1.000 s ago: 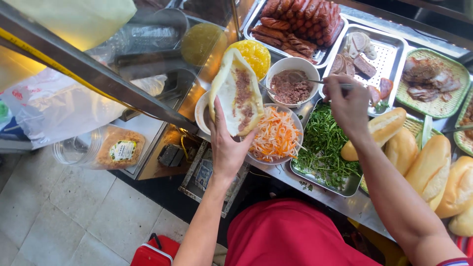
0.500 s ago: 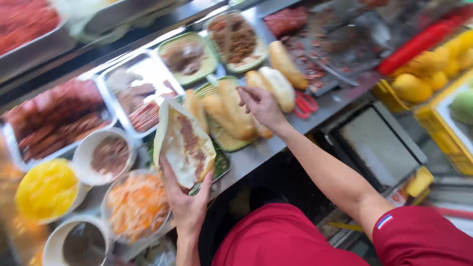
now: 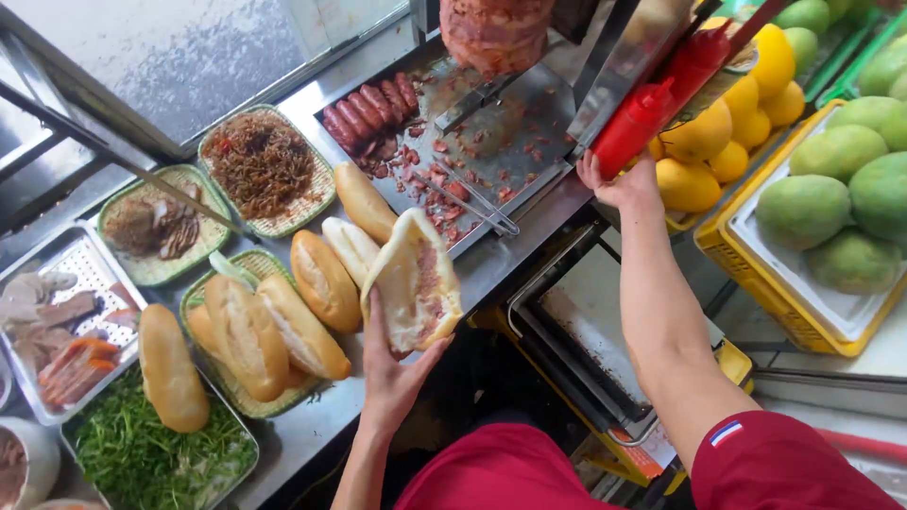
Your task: Assemble Vietnamese Banh Mi sandwiches by slicing bread and adding various meats, condiments, and vegetables.
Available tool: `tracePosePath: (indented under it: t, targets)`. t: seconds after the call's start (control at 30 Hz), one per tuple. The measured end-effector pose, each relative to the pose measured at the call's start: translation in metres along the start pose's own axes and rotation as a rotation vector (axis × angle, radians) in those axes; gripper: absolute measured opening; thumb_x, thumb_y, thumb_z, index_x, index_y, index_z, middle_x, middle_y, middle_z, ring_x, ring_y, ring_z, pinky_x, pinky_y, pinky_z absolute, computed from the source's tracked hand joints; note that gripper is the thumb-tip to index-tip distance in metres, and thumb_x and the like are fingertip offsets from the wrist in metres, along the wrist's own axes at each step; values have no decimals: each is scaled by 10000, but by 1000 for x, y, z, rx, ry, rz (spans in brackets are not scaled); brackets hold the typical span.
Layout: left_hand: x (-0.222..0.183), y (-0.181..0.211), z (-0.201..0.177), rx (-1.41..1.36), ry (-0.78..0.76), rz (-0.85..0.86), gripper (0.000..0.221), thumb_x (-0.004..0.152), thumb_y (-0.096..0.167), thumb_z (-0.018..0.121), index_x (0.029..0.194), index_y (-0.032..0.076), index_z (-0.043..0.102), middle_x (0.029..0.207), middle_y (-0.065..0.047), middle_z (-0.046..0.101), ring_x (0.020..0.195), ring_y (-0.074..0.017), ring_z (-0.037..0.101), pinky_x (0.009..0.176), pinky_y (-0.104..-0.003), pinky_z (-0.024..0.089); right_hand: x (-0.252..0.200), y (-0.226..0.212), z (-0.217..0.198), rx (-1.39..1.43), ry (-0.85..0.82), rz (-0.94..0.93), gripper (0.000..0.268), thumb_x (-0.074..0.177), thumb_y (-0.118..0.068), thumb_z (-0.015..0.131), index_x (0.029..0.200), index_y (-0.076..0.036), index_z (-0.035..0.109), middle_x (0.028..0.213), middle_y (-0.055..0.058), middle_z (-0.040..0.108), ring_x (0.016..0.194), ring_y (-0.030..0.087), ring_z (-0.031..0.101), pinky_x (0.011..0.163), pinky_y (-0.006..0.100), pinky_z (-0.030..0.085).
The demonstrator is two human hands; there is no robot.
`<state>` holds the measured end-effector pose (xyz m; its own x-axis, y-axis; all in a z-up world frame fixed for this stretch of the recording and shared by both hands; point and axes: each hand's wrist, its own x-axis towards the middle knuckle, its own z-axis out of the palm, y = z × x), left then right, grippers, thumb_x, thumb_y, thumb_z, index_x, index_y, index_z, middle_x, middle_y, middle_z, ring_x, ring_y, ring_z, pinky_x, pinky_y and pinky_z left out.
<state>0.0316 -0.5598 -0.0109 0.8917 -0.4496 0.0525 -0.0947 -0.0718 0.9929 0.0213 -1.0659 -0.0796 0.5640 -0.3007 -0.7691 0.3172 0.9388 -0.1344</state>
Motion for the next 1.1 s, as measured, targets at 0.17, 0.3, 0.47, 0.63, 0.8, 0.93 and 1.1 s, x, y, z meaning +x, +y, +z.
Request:
tracePosePath:
  t: [0.17,0.3,0.47,0.63,0.8,0.93,1.1]
  targets:
    - [19,-23,41,66,34,-4,1151,754,120,892,1623,-16,149,1533,-216,445,1316,-268,578,1068,-355,514,11,2,-36,211,-219,106,765,791,-423,809,1385,-22,541,1254,231,582,1098,342,651,847,414,659]
    - [26,-53,48,159,76,111,1167,746,123,913,1637,0,170,1556,-243,435,1413,-335,498,1167,-389,418,-90,72,-28,-313,-454,-207,693,881,-381,838,1437,-84,551,1354,91,689,1303,268,649,1102,425,553]
    - [20,-55,50,182,113,96,1185,743,138,911,1641,6,150,1543,-263,409,1438,-393,459,1195,-402,388,-197,159,10,-759,-800,-608,611,1007,-258,830,1503,-95,512,1395,92,632,1317,254,617,1216,426,515]
    - [12,-50,39,185,156,113,1187,747,124,898,1635,-3,120,1561,-289,361,1450,-437,427,1211,-420,373,-206,211,-5,-1290,-899,-1035,561,1059,-42,828,1478,-39,455,1414,135,618,1275,216,596,1230,393,490]
    - [3,-53,20,122,190,38,1187,760,149,883,1645,10,103,1561,-284,374,1447,-431,439,1201,-416,397,-236,243,6,-1602,-826,-1012,503,917,-35,821,1344,-1,558,1289,115,672,1167,224,678,1078,372,573]
    - [-5,-56,10,178,207,114,1212,743,137,913,1629,8,96,1564,-317,337,1455,-471,389,1198,-446,366,-229,250,23,-1452,-853,-1095,498,980,-58,828,1361,-25,508,1317,85,653,1246,214,675,1171,373,557]
    - [-5,-55,-2,121,188,-67,1207,758,171,875,1657,41,81,1510,-276,413,1387,-415,496,1155,-410,443,-250,262,22,-1526,-896,-1067,496,995,-18,812,1370,0,487,1302,105,659,1215,211,670,1143,360,547]
